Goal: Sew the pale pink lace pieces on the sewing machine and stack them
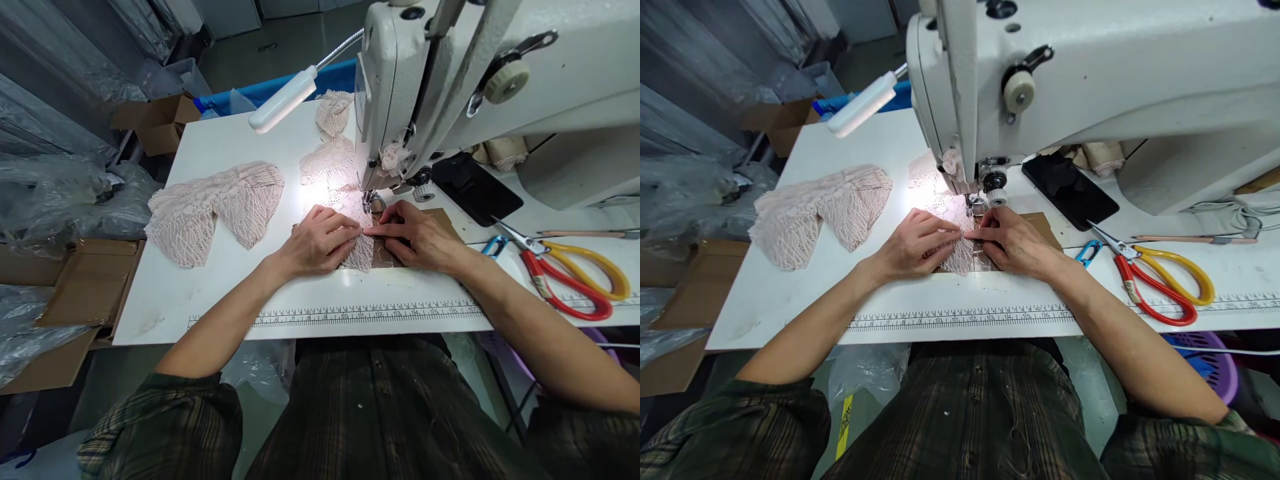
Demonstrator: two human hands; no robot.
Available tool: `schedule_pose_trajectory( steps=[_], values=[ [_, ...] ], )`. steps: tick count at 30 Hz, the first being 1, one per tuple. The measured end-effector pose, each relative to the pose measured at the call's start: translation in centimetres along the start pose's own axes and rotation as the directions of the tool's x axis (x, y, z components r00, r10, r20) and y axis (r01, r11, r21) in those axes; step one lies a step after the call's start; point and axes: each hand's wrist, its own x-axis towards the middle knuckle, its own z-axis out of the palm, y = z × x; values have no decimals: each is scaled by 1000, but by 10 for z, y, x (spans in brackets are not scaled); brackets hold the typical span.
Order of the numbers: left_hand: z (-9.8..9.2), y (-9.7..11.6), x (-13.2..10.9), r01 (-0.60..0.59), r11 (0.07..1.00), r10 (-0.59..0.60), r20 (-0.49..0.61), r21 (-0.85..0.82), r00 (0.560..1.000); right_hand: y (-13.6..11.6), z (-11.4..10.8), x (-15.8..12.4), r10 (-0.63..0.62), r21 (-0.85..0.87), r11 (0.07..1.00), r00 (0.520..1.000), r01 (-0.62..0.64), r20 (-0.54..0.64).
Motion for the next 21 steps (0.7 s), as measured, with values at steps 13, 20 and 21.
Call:
schedule_pose_trajectory(
  steps=[13,20,21],
  values=[
    [-3,3,1,-36,966,53,60,-256,997,1,2,0,69,38,997,997,-70,26],
    [-6,5,0,-118,988,124,62,-99,990,0,1,0,75,60,995,997,-77,29],
    [-6,5,1,-142,988,146,67,-65,987,0,1,0,69,57,996,997,-71,26]
  ],
)
